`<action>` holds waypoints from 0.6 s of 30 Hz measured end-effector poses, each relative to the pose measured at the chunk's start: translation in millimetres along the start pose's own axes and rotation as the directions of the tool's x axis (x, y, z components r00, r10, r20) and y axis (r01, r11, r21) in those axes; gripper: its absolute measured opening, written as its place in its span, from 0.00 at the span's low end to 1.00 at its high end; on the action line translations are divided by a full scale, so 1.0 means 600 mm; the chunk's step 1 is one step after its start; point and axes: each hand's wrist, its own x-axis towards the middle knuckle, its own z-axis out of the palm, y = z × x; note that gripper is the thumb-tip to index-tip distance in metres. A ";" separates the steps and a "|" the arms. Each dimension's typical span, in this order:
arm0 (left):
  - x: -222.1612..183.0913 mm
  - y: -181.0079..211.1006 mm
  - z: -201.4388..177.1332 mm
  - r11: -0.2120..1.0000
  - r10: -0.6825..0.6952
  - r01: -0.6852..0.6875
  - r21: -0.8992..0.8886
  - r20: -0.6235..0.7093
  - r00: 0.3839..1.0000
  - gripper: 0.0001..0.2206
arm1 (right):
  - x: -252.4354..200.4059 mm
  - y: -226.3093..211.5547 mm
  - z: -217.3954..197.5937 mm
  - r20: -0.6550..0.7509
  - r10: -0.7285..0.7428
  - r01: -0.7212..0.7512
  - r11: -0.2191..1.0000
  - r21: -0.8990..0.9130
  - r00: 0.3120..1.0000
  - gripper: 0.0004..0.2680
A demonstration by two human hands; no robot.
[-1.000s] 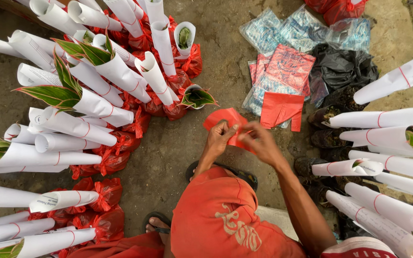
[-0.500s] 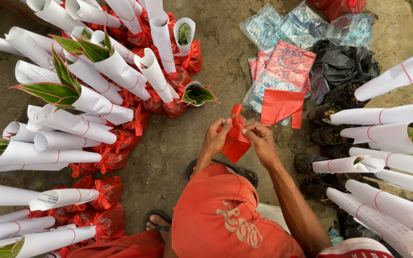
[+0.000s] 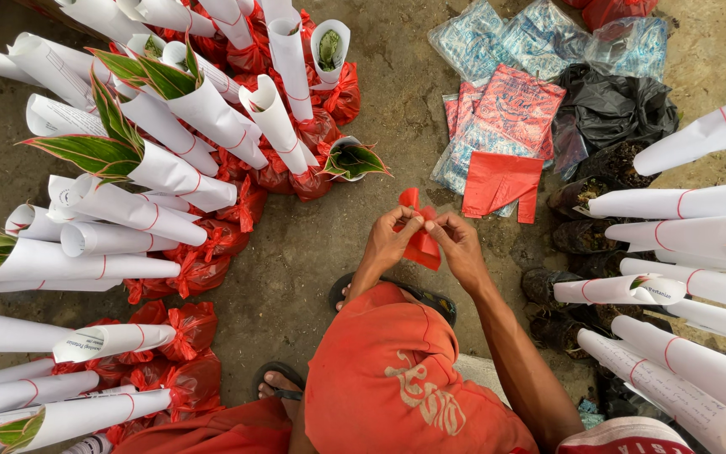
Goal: The person wraps small potted plants in white paper and red plastic bags. They pick up a plant, place it into a red bag, and tie the bag closed. The wrapped plants are set aside in a growing pile.
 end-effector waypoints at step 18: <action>0.033 -0.127 -0.053 0.975 -0.050 -0.044 -0.217 -0.411 0.910 0.11 | 0.008 0.056 -0.061 -0.352 -0.131 0.054 0.974 -0.220 0.927 0.13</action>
